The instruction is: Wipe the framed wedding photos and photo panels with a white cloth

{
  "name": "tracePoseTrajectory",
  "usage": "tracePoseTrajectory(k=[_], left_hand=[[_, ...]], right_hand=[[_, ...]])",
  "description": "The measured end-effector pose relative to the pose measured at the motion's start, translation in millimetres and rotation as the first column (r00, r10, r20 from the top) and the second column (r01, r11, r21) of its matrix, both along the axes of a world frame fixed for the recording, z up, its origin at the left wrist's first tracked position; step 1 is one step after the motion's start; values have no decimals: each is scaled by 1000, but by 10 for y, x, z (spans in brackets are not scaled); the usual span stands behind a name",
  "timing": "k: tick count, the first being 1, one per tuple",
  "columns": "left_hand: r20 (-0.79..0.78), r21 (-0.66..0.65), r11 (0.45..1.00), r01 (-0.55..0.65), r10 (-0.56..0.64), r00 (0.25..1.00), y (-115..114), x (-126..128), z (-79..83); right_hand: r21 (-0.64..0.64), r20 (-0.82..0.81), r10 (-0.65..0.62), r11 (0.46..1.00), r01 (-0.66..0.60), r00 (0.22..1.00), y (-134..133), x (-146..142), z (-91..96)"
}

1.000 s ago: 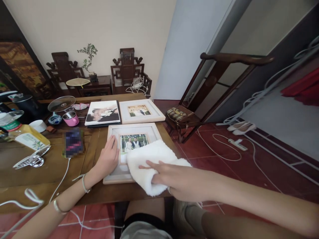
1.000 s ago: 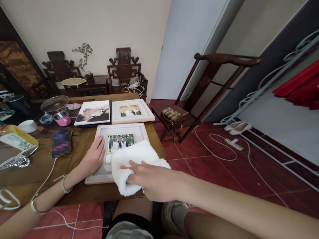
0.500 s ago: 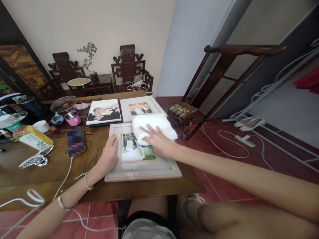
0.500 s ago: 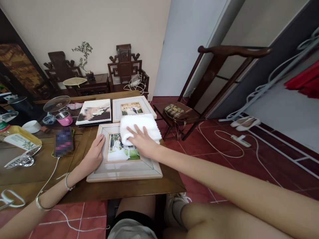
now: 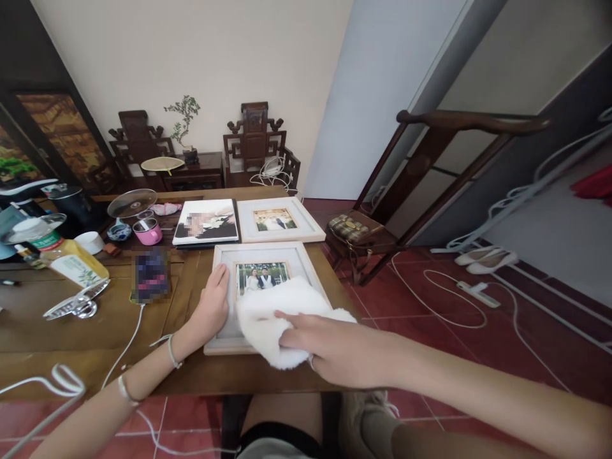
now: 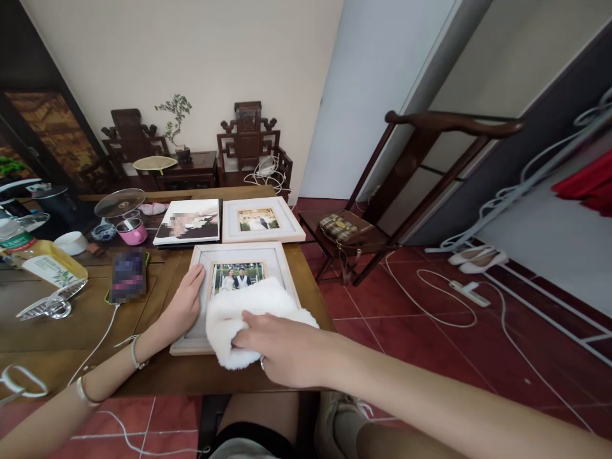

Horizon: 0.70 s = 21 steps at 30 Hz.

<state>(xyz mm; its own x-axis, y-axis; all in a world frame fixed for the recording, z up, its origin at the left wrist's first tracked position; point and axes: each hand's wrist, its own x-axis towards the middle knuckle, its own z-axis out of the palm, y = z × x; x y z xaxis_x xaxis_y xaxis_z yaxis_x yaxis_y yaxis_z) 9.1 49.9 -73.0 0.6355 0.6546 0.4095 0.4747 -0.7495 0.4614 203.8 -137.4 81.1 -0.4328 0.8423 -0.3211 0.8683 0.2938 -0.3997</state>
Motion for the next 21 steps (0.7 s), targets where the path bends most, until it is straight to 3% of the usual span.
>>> tracePoseTrajectory(k=[7,12,14,17,21], left_hand=[[-16,15,1000,-2,2,1000,43,-32,1],[-55,-16,1000,-10,9,998,32,-70,18],[-60,-28,1000,-10,9,998,30,-80,31],[-73,-32,999,-5,3,997,30,-80,69],[-112,-34,999,-7,3,994,22,-60,128]], right_hand=[[365,95,-98,929,57,991,373,169,-228],[554,356,-212,832,-23,910,666,227,-299],[517,446,-233,855,-37,864,718,243,-357],[360,523,-157,931,-50,838,705,242,-421],[226,494,-84,974,-34,866,568,124,-299]])
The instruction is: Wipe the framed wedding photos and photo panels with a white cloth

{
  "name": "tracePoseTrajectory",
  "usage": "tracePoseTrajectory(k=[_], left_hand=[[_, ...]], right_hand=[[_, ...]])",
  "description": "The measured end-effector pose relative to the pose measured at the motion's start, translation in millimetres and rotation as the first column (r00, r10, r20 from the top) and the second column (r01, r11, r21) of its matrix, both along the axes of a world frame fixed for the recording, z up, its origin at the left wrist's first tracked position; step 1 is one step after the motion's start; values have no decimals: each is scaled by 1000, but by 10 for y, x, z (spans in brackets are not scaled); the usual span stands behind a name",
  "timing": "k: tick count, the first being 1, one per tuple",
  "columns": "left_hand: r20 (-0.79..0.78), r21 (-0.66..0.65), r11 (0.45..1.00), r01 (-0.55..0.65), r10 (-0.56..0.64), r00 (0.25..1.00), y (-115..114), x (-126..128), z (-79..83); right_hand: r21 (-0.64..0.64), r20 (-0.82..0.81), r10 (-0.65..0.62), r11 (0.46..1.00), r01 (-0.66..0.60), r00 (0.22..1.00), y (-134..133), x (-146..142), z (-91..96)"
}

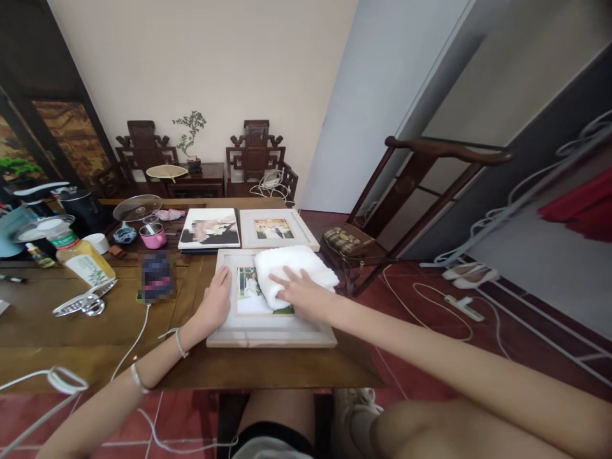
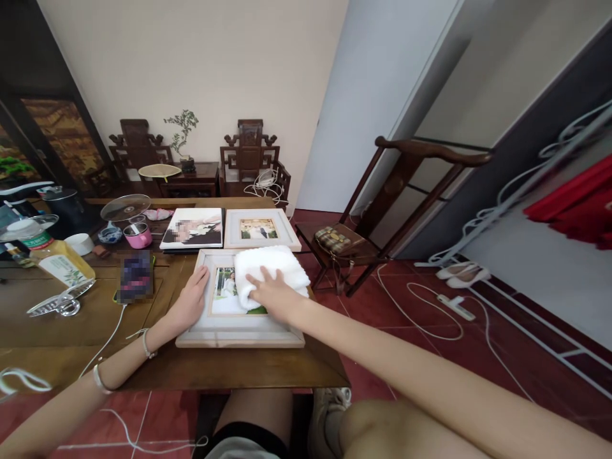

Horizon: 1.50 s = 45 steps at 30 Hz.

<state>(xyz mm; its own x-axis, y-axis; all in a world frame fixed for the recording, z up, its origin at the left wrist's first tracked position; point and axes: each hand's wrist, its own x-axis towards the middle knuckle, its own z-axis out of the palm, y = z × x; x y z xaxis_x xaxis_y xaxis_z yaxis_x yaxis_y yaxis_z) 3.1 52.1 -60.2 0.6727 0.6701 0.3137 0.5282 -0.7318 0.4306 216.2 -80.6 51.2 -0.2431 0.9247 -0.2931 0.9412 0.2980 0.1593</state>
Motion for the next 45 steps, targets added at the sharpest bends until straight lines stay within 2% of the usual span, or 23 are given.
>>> tracePoseTrajectory(k=[3,6,9,12,15,18,20,22,26,29,32,37,39,42,45], left_hand=[[5,17,1000,-12,12,1000,-3,21,2],[30,40,999,-34,33,999,4,41,-32],[34,39,999,-31,30,999,20,55,-68],[19,39,999,-1,1,1000,36,63,-86],[21,55,998,2,-3,1000,47,71,-89],[5,56,998,-8,8,1000,51,79,-83],[-10,56,998,-13,14,1000,53,82,-78],[-21,64,998,-16,17,1000,55,82,-77],[-27,86,996,-17,19,999,63,81,-88],[-28,95,995,-12,15,1000,66,86,-89],[-40,90,996,-15,18,999,60,93,-72],[-27,88,996,-17,19,999,33,91,-37],[-25,98,995,-9,11,1000,26,87,-31],[-41,108,994,14,-10,999,21,85,-22],[-76,83,996,23,-16,997,15,87,-3]], right_hand=[[-127,-116,13,991,-28,993,-166,-157,246],[-272,-258,35,956,-107,965,-329,-263,497],[-262,-357,-19,962,-80,934,-389,-201,627],[-89,-405,-97,994,66,909,-305,21,594],[188,-315,-113,966,178,942,-132,254,495],[472,-104,-59,876,101,993,50,393,403],[546,-4,-20,837,19,1000,149,442,319],[515,38,-19,857,-3,999,213,470,188],[276,8,-68,959,63,998,208,453,-181],[174,-39,-65,982,71,997,109,345,-375],[137,-55,-63,988,70,997,-16,161,-353],[25,-133,-23,999,26,991,-230,-178,-59],[2,-184,-10,1000,10,983,-291,-275,-5],[-10,-230,-38,999,37,973,-284,-322,-60],[28,-243,-103,993,113,965,-116,-240,-190]])
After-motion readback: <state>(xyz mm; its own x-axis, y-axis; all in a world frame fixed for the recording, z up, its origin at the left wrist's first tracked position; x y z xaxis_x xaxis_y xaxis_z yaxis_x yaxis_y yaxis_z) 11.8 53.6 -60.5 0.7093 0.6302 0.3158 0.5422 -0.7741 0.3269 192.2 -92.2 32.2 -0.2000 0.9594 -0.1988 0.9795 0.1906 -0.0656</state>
